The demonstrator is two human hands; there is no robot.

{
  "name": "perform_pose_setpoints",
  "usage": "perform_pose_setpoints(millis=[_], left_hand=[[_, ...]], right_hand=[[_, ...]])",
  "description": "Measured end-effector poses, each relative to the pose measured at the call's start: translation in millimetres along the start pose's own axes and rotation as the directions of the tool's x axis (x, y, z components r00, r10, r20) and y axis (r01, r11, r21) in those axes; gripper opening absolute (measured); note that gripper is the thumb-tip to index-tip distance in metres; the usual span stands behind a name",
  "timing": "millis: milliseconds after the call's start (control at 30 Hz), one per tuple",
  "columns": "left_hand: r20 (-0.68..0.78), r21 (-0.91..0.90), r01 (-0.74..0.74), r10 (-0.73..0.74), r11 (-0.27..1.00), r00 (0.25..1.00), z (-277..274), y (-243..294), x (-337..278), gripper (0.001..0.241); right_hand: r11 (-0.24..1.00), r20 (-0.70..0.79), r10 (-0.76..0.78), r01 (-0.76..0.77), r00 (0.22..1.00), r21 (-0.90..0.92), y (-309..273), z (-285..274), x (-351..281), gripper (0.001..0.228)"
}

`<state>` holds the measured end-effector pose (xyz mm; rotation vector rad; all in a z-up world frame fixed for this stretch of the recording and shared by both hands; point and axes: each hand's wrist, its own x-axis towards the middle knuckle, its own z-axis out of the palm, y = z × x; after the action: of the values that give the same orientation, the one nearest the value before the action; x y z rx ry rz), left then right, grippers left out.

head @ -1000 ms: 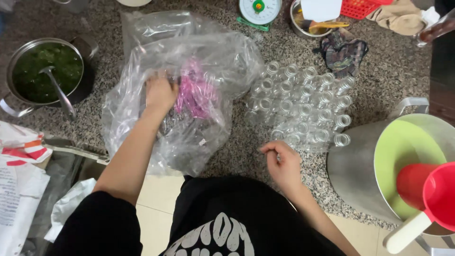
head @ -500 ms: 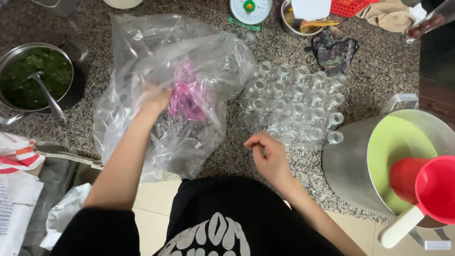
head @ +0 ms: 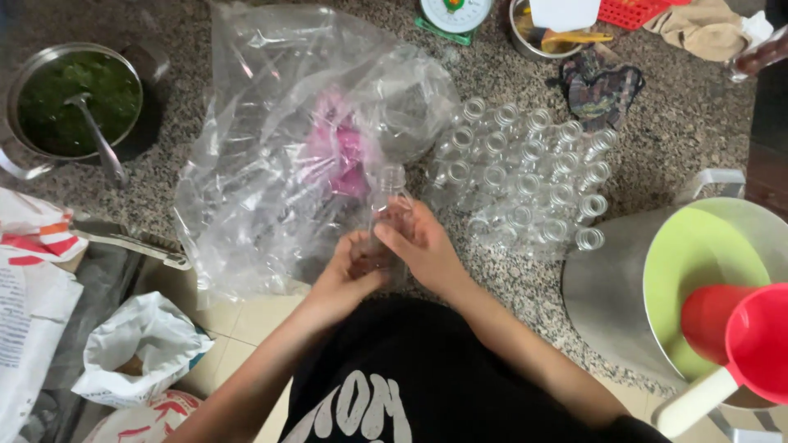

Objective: Organizing small clear plastic bottles on a kitchen counter in a bakery.

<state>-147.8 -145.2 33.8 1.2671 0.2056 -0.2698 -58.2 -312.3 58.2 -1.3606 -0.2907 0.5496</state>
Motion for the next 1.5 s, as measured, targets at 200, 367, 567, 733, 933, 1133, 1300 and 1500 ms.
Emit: perform_pose_setpoints(millis=[200, 367, 567, 733, 933, 1133, 1300, 1500], left_hand=[[0.064, 0.054, 0.02, -0.023, 0.998, 0.998, 5.6, 21.9, 4.2, 0.063], [0.151, 0.175, -0.017, -0.01, 0.984, 0.988, 24.3, 48.0, 10.7, 0.06], [0.181, 0.398, -0.19, 0.126, 0.898, 0.975, 32.0, 76.8, 17.0, 0.048], [0.262, 0.583, -0.418, 0.326, 0.697, 0.908, 42.3, 126.0, 11.1, 0.049], [0.53, 0.751, -0.63, 0.386, 0.199, 0.755, 57.3, 155.4, 9.7, 0.074], [0.542, 0.782, -0.62, 0.426, 0.059, 0.724, 69.2, 158.0, 2.7, 0.09], [0.539, 0.827, -0.552, 0.437, -0.11, 0.72, 58.9, 145.4, 12.0, 0.081], [0.587, 0.765, -0.643, 0.446, -0.033, 0.676, 53.3, 141.1, 21.7, 0.078]], right_hand=[[0.993, -0.034, -0.062, 0.065, 0.998, 0.096, -9.2, -22.0, -11.6, 0.068], [0.99, -0.105, -0.092, 0.103, 0.99, 0.097, -34.6, -36.8, -31.3, 0.076], [0.895, -0.302, -0.396, 0.438, 0.867, 0.083, -60.3, -63.9, -51.7, 0.056], [0.998, -0.345, -0.057, 0.051, 0.937, -0.027, -63.5, -98.2, -75.8, 0.021], [0.901, -0.078, 0.219, -0.232, 0.973, -0.367, -72.8, -102.6, -88.0, 0.024], [0.993, -0.206, 0.12, -0.117, 0.971, 0.028, -84.3, -77.9, -73.5, 0.032], [0.984, -0.151, 0.167, -0.174, 0.974, -0.039, -87.7, -77.0, -71.4, 0.036], [0.971, -0.119, 0.206, -0.187, 0.971, 0.149, -73.3, -81.2, -72.9, 0.035]])
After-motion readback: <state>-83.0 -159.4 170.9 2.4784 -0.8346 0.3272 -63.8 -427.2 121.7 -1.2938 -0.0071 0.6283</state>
